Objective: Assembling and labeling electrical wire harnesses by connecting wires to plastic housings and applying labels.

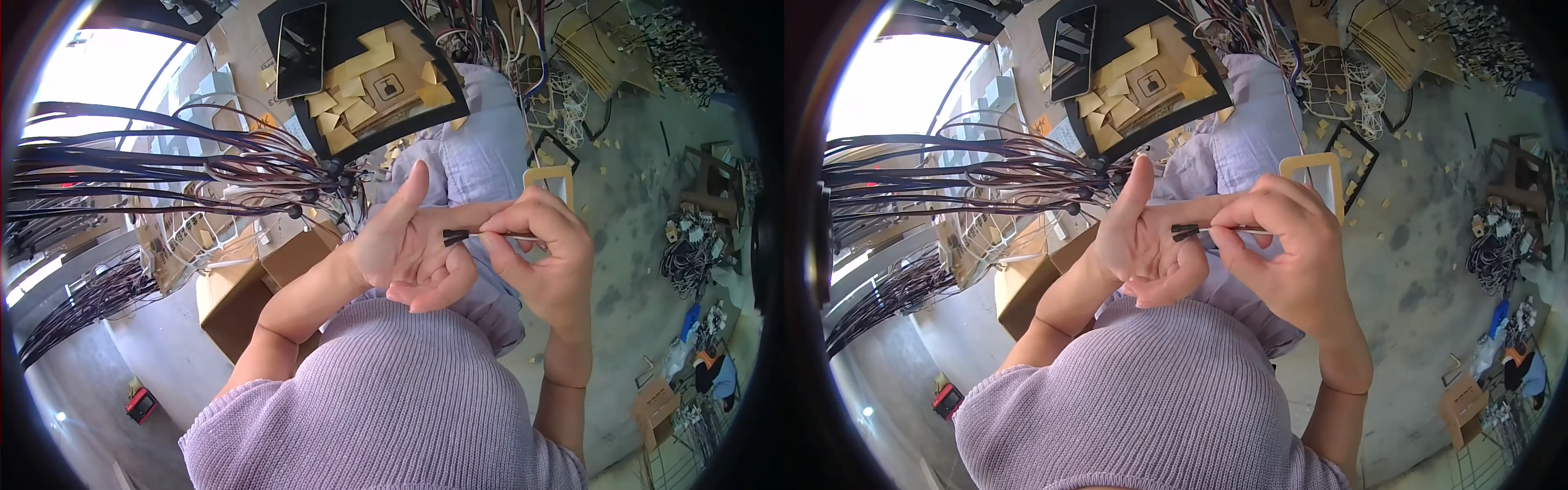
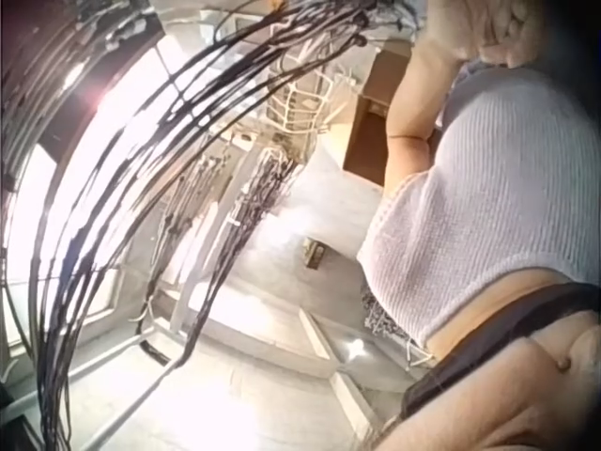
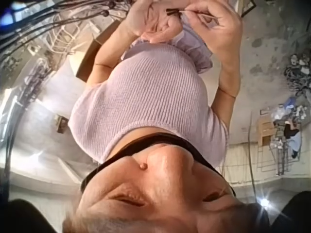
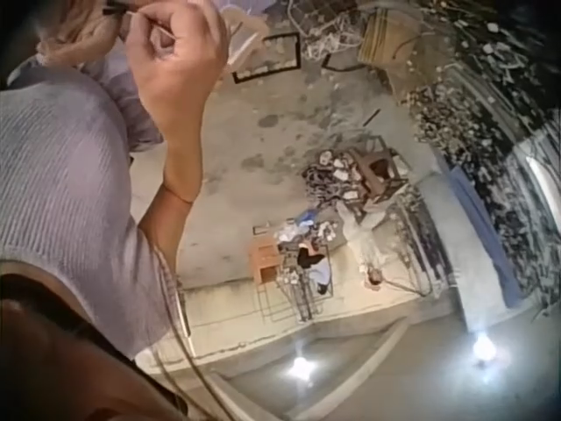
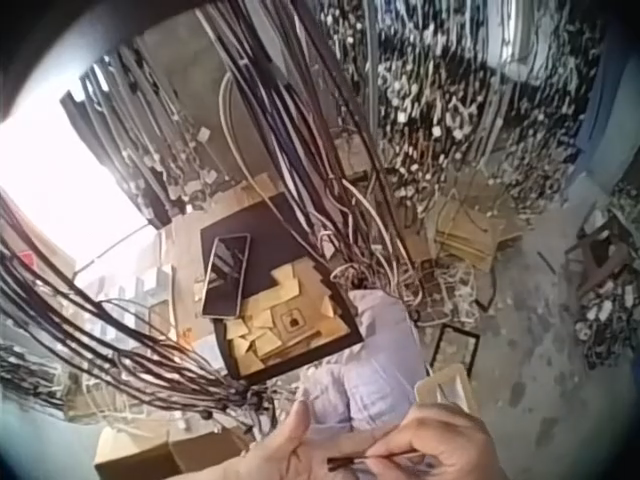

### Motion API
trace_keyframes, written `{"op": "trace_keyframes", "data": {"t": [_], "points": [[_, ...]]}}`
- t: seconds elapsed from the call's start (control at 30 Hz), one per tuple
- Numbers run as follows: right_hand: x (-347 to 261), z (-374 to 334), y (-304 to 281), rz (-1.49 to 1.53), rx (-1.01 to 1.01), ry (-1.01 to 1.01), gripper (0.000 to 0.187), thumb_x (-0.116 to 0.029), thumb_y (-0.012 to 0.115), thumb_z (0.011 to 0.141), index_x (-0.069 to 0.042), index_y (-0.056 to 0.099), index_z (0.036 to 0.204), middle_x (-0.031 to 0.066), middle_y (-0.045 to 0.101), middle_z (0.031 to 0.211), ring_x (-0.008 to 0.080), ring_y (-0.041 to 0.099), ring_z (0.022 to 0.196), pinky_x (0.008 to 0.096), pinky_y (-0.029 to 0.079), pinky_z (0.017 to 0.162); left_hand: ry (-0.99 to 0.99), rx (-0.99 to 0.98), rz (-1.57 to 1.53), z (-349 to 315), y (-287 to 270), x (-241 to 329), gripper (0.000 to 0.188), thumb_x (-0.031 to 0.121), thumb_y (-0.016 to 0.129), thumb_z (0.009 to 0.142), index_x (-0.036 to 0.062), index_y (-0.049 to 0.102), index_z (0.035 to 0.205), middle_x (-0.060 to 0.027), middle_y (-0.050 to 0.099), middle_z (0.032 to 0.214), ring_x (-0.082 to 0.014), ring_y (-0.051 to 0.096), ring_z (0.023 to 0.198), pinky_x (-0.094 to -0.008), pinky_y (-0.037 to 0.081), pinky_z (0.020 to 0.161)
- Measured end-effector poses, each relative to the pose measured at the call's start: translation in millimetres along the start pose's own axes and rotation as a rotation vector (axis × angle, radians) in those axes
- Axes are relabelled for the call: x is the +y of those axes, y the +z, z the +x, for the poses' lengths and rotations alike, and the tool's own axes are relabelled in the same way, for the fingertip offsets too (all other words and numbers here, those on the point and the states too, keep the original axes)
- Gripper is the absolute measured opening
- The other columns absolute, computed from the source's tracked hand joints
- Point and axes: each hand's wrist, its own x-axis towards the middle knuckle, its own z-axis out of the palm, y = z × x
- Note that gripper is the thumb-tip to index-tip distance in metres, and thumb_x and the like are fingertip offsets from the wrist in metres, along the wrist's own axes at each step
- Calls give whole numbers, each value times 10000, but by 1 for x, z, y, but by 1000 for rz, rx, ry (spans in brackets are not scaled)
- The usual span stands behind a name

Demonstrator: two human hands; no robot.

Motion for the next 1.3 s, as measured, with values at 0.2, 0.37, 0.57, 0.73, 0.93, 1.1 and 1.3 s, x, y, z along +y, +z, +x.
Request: {"op": "trace_keyframes", "data": {"t": [0.2, 0.37, 0.57, 0.73, 0.93, 1.1, 1.3], "points": [[-10, 0, 3, -70, 26, -52, 143, -13, 726, 682, -66, 615, 756, 12, 552, 695, 157, 494, 567, 291, 411, 553, -9, -76, 53, -3, -1, -1, 1042, 827, 42, 788, 65, -4, 1497, -185, 533, 585, -116, 416, 349, -184, 310, 292], [-18, 0, 3, -198, 12, -118, 158, -31, 713, 690, -91, 578, 746, -8, 530, 686, 154, 478, 544, 306, 389, 598, -25, -27, 119, -5, 5, 1, 1094, 856, 34, 746, 61, 1, 1496, -177, 529, 583, -116, 421, 354, -185, 317, 297], [-19, -2, 6, -254, 28, -120, 135, -23, 704, 709, -80, 591, 757, 10, 541, 696, 148, 505, 560, 298, 399, 585, -153, 99, 507, -3, 16, 14, 715, 518, 203, 997, 32, 31, 1492, -153, 537, 552, -119, 430, 345, -188, 327, 302], [-15, 1, -20, -31, 75, 40, 86, 18, 691, 738, -34, 664, 801, 13, 587, 737, 81, 548, 638, 214, 390, 513, 20, 146, 295, -9, 16, 18, 518, 212, 217, 1023, -98, 173, 1435, -123, 562, 522, -104, 460, 336, -194, 373, 319], [-5, -3, -25, 10, 123, 55, 117, 25, 705, 735, -44, 691, 828, 8, 586, 741, 82, 531, 648, 205, 377, 516, 33, 198, 193, -6, 19, 22, 536, 131, 261, 982, -203, 132, 1380, -139, 549, 471, -156, 497, 312, -217, 403, 295], [-1, -4, -15, -117, 198, 38, 91, -18, 729, 744, -43, 684, 819, 20, 590, 735, 106, 533, 608, 240, 389, 543, 22, 159, 240, -11, 11, 21, 519, 220, 234, 1029, -109, 183, 1428, -141, 582, 535, -147, 522, 364, -215, 448, 353], [8, 3, -10, -241, 52, -9, 75, -75, 717, 755, -50, 648, 769, 21, 588, 697, 158, 545, 564, 289, 367, 631, -36, 219, 887, -20, -4, 29, 518, 146, 387, 939, -34, 333, 1422, -199, 652, 998, -235, 645, 935, -282, 516, 812]]}}
